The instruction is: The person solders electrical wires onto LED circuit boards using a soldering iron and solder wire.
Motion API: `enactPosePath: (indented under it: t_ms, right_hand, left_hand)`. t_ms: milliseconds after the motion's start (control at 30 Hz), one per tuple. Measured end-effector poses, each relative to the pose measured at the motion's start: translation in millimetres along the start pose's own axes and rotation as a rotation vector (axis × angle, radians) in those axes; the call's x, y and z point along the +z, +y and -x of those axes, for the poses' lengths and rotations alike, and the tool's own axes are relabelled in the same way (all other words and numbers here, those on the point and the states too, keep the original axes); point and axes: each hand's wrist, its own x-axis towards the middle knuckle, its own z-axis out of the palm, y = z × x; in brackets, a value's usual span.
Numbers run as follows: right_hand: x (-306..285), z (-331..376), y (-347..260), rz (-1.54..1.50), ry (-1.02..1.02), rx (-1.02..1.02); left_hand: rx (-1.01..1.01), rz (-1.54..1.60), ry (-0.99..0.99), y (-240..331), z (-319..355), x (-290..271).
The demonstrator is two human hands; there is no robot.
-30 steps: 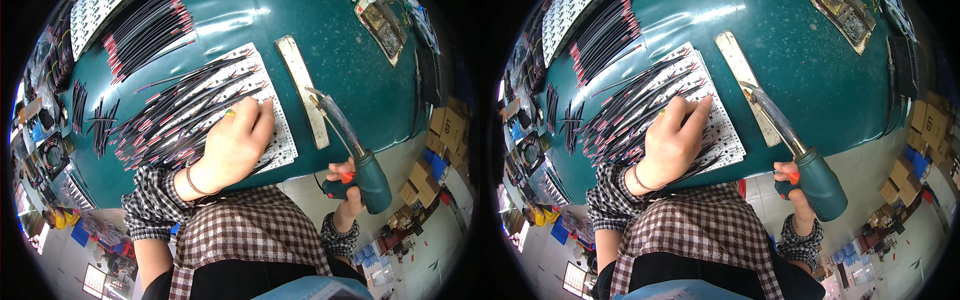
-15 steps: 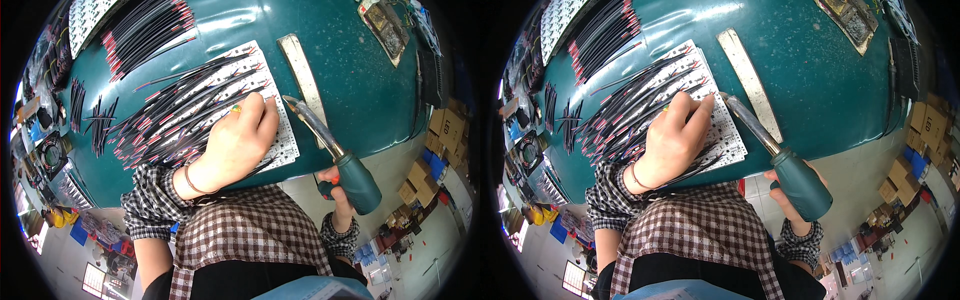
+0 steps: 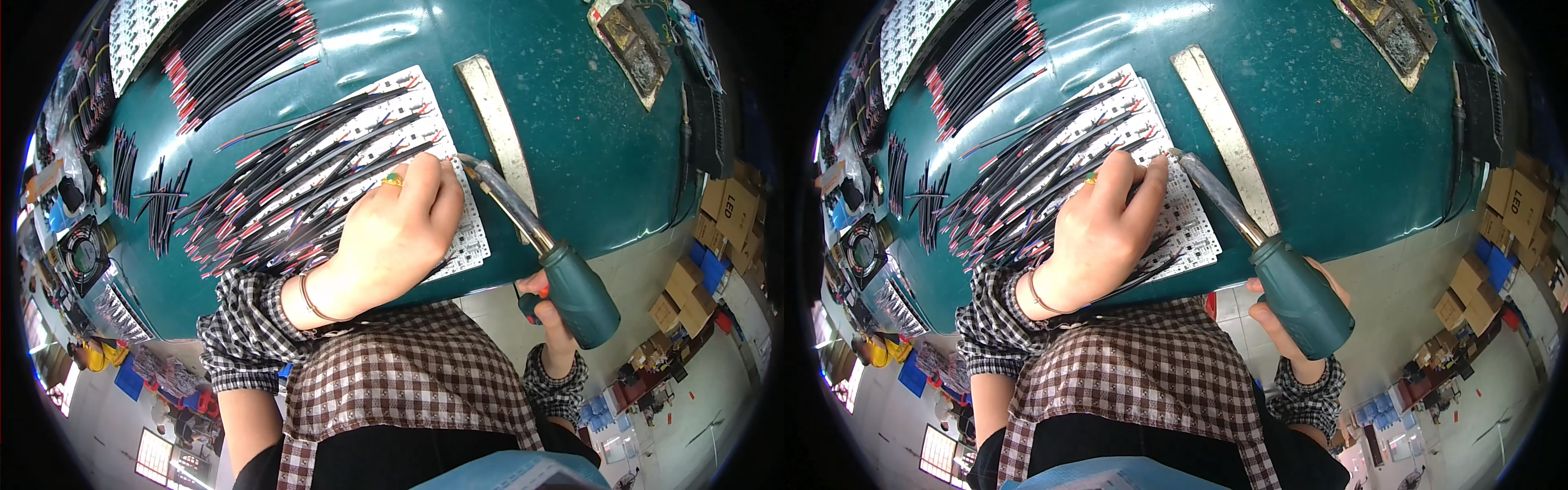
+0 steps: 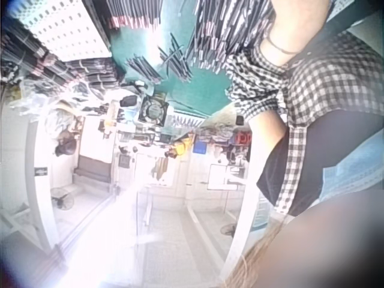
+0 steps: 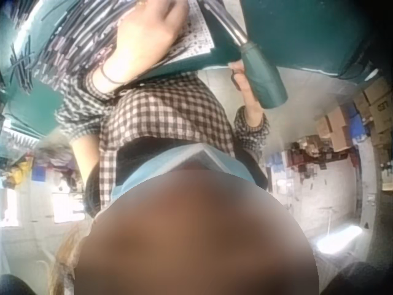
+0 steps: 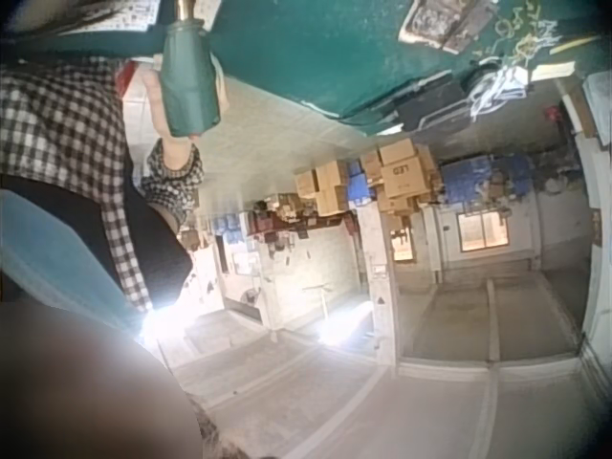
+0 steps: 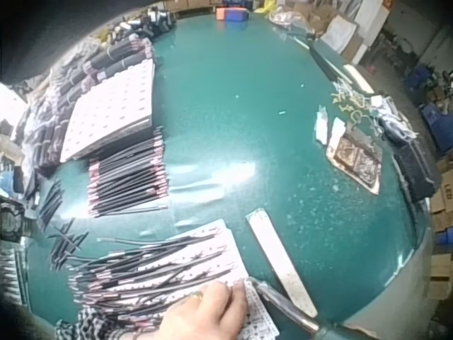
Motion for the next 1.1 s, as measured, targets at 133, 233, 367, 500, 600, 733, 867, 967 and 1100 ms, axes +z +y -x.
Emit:
enactPosePath:
  t_ms: [133, 233, 367, 500, 600, 733, 867, 967, 1100]
  right_hand:
    - [0, 1, -1, -0.086, 0.006, 0.080]
    - [-2, 2, 4, -0.030, -0.020, 0.025]
    - [-2, 2, 5, -0.008, -0.027, 0.007]
    - [-2, 2, 3, -0.012, -0.014, 0.023]
    - [2, 2, 5, -0.033, -0.009, 0.024]
    - [-1, 1, 7, 0.027, -0.033, -0.025]
    - [2, 2, 3, -0.049, -0.006, 0.029]
    - [2, 4, 5, -0.077, 0.012, 0.042]
    - [-1, 1, 3, -0.049, -0.016, -0.032]
  left_hand:
    - [-0.007, -0.013, -0.021, 1, 1, 0]
    - [-0.018, -0.008, -0.023, 1, 2, 0]
    - [-0.021, -0.018, -0.017, 2, 2, 0]
    - [-0.014, -0.014, -0.012, 2, 0, 0]
    - [-0.105, 0.026, -0.073, 6, 3, -3]
    - [-0.024, -0.006, -0.021, 2, 1, 1]
    - [-0.010, -0.005, 0.005, 1, 1, 2]
    - [-0.011, -0.003, -0.002, 1, 1, 1]
    - [-0.027, -0.006, -0.022, 1, 2, 0]
